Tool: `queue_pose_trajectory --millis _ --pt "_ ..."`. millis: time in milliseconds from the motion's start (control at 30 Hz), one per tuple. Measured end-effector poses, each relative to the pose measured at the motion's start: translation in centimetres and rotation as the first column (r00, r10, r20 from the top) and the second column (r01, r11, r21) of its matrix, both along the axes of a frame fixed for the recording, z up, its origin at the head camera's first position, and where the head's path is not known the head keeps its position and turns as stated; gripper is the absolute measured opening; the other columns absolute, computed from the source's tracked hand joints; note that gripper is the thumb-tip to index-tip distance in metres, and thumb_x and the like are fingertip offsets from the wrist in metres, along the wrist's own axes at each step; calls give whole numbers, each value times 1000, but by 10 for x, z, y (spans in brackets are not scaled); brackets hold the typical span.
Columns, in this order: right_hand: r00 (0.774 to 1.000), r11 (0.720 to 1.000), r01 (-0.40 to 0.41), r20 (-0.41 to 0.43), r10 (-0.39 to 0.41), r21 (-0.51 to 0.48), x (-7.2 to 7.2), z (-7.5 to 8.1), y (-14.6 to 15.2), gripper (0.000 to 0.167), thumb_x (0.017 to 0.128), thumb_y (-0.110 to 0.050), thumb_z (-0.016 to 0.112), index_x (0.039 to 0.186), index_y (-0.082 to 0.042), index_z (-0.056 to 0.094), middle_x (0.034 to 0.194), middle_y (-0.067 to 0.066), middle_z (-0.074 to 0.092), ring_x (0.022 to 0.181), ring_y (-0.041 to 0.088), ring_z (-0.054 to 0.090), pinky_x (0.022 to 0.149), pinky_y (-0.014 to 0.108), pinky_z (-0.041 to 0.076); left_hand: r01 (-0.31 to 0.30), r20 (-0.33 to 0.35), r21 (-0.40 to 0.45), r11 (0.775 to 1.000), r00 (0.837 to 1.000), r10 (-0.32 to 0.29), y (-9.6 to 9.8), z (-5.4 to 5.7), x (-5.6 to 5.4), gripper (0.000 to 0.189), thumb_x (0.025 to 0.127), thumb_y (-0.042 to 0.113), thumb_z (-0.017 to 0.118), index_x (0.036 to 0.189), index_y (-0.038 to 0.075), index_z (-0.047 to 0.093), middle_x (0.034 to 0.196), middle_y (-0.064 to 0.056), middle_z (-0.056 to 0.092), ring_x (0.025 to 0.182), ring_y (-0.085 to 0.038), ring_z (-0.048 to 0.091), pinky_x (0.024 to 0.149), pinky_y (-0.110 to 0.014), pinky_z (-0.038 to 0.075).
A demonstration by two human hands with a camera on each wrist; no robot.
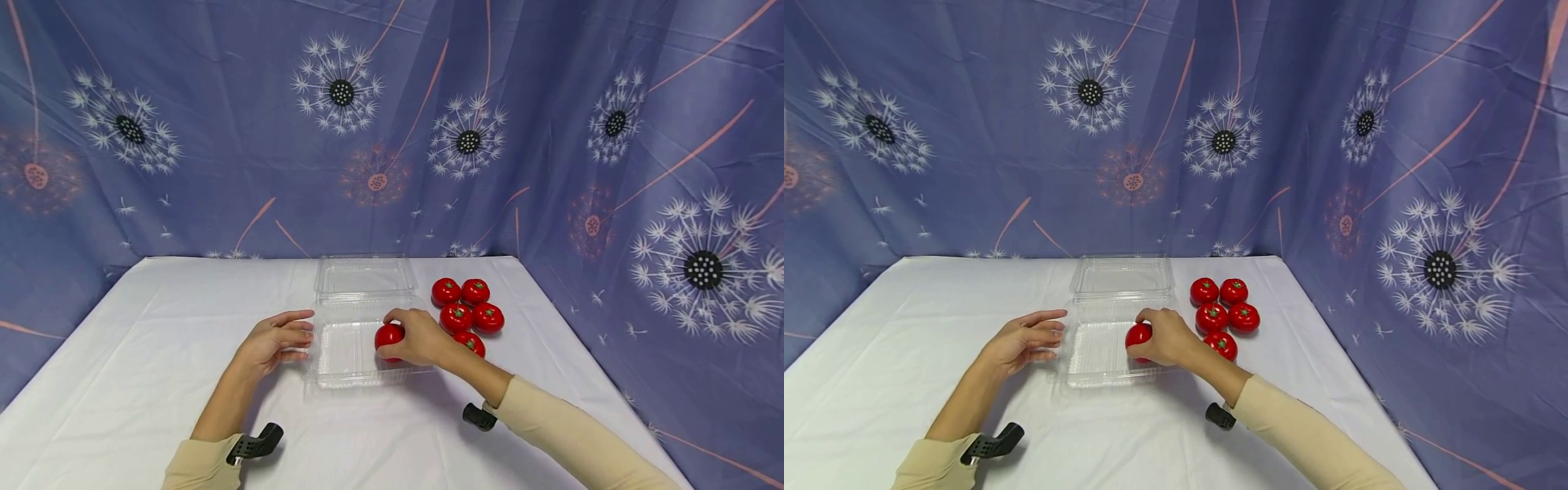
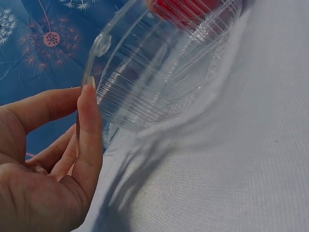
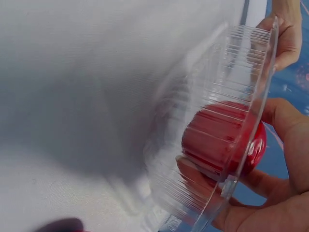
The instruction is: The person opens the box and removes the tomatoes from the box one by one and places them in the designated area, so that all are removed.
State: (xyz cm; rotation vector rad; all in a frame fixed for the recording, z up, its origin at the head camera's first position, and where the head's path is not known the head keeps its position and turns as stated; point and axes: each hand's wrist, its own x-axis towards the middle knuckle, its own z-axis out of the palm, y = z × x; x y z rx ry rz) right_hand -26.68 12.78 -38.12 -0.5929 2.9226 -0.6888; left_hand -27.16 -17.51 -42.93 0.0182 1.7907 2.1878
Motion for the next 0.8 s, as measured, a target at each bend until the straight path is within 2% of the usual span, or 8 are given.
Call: queue_pose_trajectory --millis 233,400,600,800 --pt "999 997 51 21 -50 -52 0 5 0 57 72 -32 85 123 -12 67 109 13 58 98 26 60 79 41 62 4 9 1 1000 1000 -4 0 1 1 62 88 -3 68 147 -1 48 109 0 68 82 -12 69 66 -26 61" --pt "997 992 75 42 -71 -98 1 8 1 60 69 -28 85 123 -10 67 110 14 52 96 24 60 78 39 62 -3 4 -2 1000 1000 3 1 3 1 64 88 -3 68 148 -3 46 109 -1 68 82 -13 69 66 -26 62" --pt "995 985 99 38 -95 -142 2 11 3 56 68 -28 86 118 -8 68 111 13 52 99 24 58 80 39 60 -7 4 1 1000 1000 7 2 4 2 65 87 -4 68 148 -5 45 108 -2 68 83 -14 70 65 -26 62" --pt "997 981 72 16 -71 -182 4 16 4 54 69 -27 88 118 -14 69 111 9 57 103 23 58 82 39 60 -11 -1 -10 1000 1000 11 2 6 3 66 86 -4 68 148 -5 44 107 -1 69 82 -14 70 65 -26 61"
